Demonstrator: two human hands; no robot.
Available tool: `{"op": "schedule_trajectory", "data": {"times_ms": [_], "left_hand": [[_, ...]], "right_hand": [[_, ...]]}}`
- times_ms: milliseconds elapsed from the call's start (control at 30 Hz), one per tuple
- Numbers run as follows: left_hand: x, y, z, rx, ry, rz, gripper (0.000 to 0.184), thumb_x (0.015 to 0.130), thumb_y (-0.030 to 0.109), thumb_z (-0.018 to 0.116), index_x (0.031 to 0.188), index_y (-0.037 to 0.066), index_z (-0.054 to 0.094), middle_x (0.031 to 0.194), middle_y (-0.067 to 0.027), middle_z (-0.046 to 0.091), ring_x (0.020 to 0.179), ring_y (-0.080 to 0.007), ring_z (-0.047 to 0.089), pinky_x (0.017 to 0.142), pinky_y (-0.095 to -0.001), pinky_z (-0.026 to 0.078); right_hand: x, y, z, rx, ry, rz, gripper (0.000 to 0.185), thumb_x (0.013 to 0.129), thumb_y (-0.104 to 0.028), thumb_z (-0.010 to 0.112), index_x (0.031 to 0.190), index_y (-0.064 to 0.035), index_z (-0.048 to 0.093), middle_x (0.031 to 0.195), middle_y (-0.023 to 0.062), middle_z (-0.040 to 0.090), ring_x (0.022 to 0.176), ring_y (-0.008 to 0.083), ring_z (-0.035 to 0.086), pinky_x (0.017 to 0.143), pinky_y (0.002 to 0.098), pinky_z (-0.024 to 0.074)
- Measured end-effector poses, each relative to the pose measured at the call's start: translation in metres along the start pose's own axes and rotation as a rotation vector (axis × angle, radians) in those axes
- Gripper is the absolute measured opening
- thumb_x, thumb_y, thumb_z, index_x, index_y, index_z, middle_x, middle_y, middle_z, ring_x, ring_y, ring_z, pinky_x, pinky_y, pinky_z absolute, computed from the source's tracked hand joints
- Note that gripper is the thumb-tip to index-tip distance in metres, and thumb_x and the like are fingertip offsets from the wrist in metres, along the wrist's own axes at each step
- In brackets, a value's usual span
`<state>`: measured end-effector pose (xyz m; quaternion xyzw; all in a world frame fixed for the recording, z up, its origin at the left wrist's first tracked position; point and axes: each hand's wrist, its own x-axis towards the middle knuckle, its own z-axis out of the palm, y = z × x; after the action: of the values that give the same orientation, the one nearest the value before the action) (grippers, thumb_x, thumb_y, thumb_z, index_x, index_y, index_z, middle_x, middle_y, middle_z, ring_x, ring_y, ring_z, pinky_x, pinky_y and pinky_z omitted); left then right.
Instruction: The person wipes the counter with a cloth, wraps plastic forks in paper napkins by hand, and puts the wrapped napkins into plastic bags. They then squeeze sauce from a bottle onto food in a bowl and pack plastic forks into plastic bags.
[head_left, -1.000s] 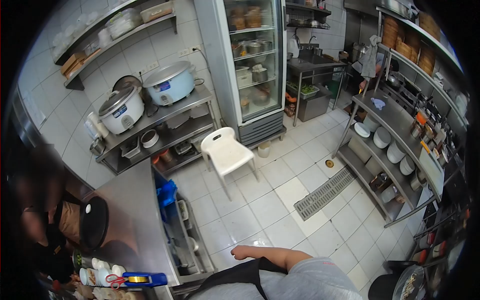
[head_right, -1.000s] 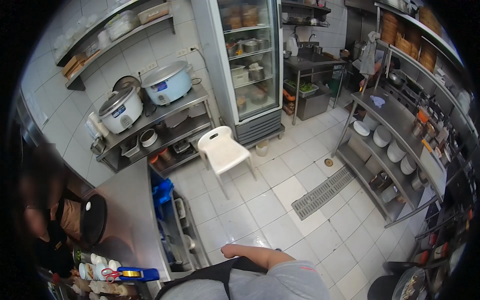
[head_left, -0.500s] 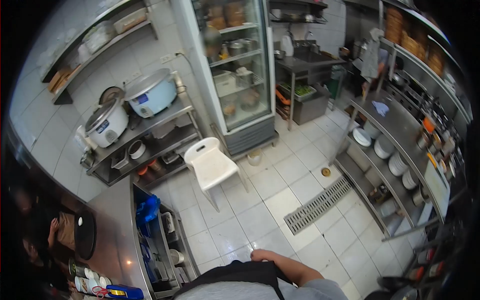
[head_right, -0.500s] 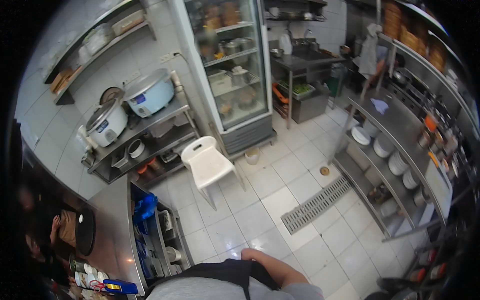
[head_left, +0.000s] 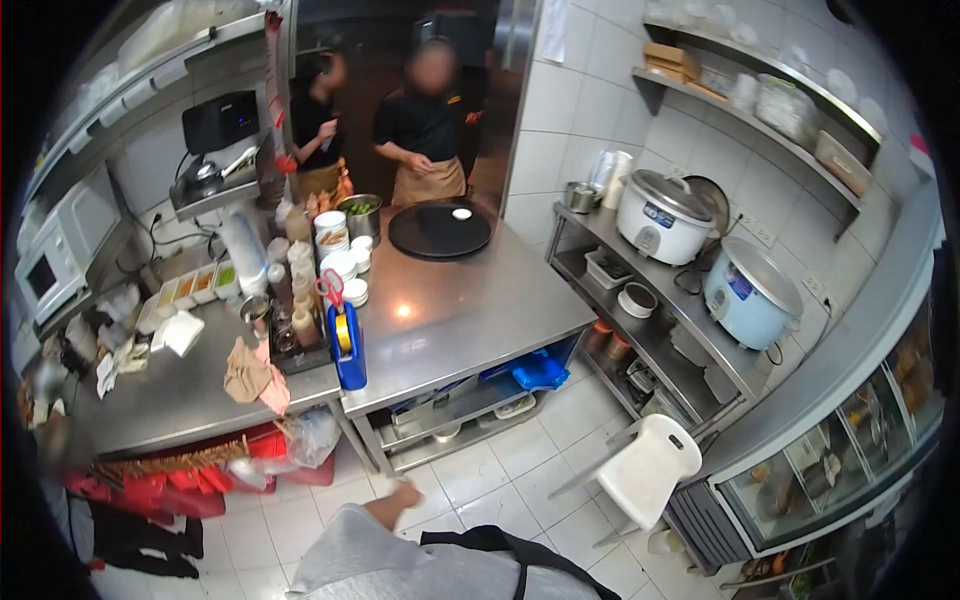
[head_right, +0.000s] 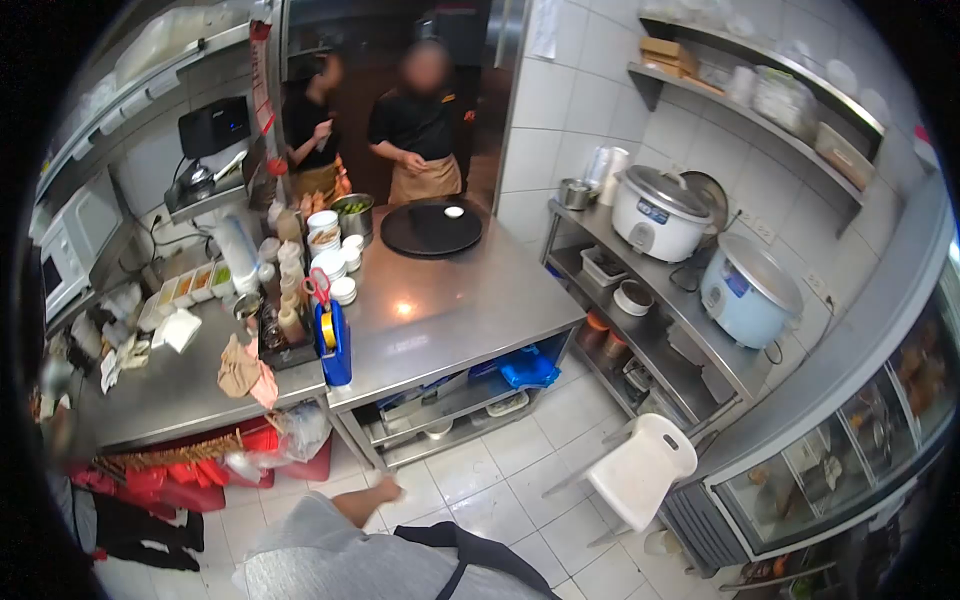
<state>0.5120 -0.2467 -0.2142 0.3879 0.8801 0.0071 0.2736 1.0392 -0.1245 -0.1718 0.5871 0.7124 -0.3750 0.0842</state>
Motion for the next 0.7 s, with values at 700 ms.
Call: {"op": "schedule_trajectory", "data": {"times_ms": [700], "left_hand": [[-0.261,0.009,0.11,-0.5,-0.317,-0.591,0.037,0.085,0.033,0.049,0.104,0.008,0.068,0.111,-0.0174,0.064,0.105,-0.0353,0.058,0.091,-0.0444,0.045]], "right_hand": [[0.135,0.223,-0.102,-0.5,-0.304,-0.151,0.04,0.085,-0.035,0.056,0.115,-0.0102,0.061,0.117,0.0208,0.058,0.104,0.0321,0.058,0.085,0.0451,0.0473]]}}
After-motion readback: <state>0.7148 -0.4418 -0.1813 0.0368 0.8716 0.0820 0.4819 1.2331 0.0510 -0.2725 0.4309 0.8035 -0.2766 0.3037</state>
